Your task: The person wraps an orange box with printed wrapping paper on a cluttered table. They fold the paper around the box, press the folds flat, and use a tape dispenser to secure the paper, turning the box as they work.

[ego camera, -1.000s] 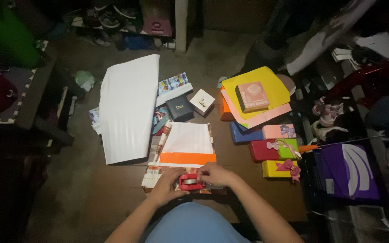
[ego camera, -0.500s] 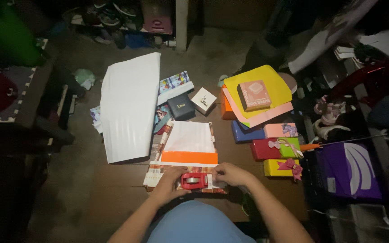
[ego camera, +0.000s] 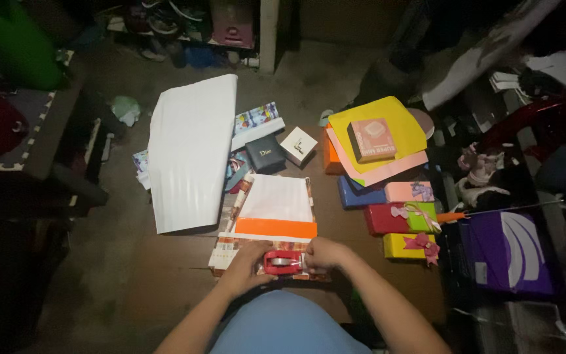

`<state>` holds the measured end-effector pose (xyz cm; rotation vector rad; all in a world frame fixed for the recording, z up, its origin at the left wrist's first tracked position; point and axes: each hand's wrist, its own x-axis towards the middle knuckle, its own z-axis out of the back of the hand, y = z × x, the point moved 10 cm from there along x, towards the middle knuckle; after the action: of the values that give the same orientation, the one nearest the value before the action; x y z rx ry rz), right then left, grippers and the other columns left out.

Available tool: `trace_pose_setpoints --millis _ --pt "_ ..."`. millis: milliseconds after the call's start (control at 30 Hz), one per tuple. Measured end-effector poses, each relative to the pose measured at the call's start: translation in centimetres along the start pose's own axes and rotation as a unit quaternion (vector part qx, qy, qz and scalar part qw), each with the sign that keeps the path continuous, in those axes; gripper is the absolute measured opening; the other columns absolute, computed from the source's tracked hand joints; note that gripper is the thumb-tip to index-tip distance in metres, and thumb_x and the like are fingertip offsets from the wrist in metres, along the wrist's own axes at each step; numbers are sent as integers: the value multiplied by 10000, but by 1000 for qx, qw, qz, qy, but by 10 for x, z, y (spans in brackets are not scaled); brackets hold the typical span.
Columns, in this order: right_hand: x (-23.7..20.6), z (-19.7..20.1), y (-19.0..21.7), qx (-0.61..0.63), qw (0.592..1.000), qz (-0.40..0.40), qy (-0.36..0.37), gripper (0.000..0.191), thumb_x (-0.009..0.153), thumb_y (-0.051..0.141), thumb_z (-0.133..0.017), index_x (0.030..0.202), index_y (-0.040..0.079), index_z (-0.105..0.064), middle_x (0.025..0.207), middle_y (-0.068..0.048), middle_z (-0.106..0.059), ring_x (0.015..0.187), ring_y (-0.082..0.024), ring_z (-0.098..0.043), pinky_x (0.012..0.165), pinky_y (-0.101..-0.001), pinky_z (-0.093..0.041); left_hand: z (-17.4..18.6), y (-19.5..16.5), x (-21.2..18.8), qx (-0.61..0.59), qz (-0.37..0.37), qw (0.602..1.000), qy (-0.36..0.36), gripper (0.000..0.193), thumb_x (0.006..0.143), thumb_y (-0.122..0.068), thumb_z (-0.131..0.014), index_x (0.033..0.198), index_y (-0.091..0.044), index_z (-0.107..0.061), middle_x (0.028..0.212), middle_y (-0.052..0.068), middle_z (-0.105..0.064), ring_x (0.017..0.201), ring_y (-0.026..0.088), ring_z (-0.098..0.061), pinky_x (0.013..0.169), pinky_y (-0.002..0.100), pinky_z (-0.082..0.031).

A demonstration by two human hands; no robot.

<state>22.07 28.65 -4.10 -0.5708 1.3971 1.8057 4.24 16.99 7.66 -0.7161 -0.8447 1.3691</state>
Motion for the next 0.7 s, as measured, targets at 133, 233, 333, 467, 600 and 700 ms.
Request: trace_pose_setpoints --millis 133,233,333,467,600,700 --pt "1 -14 6 -164 985 41 28 49 738 100 -722 739 52 -727 702 -83 -748 612 -157 -703 610 -347 -573 4 1 -1 -8 -24 999 -27 730 658 -259 -937 1274 -27 -621 1376 170 -618 1293 363 -561 1109 460 -409" --pt "-1 -4 -3 -98 995 17 9 151 835 162 -664 749 69 -746 687 -113 -730 620 -209 -722 610 -371 -584 -2 8 -3 -11 -1 1000 -12 747 656 -269 -938 1291 -38 -618 1366 158 -621 1297 353 -557 1115 456 -409" --pt "-8 44 28 -136 970 96 -178 177 830 205 -713 781 38 -743 746 -136 -737 672 -246 -727 638 -394 -564 -4 10 0 12 -5 1000 -6 757 646 -261 -945 1293 -37 -622 1388 162 -609 1315 361 -537 1125 470 -380" --pt "-29 64 81 -76 946 176 -261 194 892 223 -692 922 33 -719 810 -175 -736 738 -284 -731 690 -394 -564 -1 2 1 16 -31 999 -16 767 634 -250 -945 1298 -34 -626 1410 164 -604 1323 367 -535 1134 485 -353" --pt "-41 76 92 -71 957 92 -265 160 901 208 -676 993 86 -721 843 -158 -740 768 -284 -739 703 -395 -558 3 -6 4 2 -8 1000 -4 799 648 -254 -923 1337 -35 -584 1367 164 -617 1276 355 -562 1107 467 -394" --pt "-54 89 87 -60 943 126 -302 133 896 177 -684 968 73 -724 834 -128 -741 743 -234 -728 676 -372 -555 5 -11 6 13 18 1000 8 865 660 -264 -911 1403 -33 -535 1278 170 -633 1232 360 -564 1088 471 -395"
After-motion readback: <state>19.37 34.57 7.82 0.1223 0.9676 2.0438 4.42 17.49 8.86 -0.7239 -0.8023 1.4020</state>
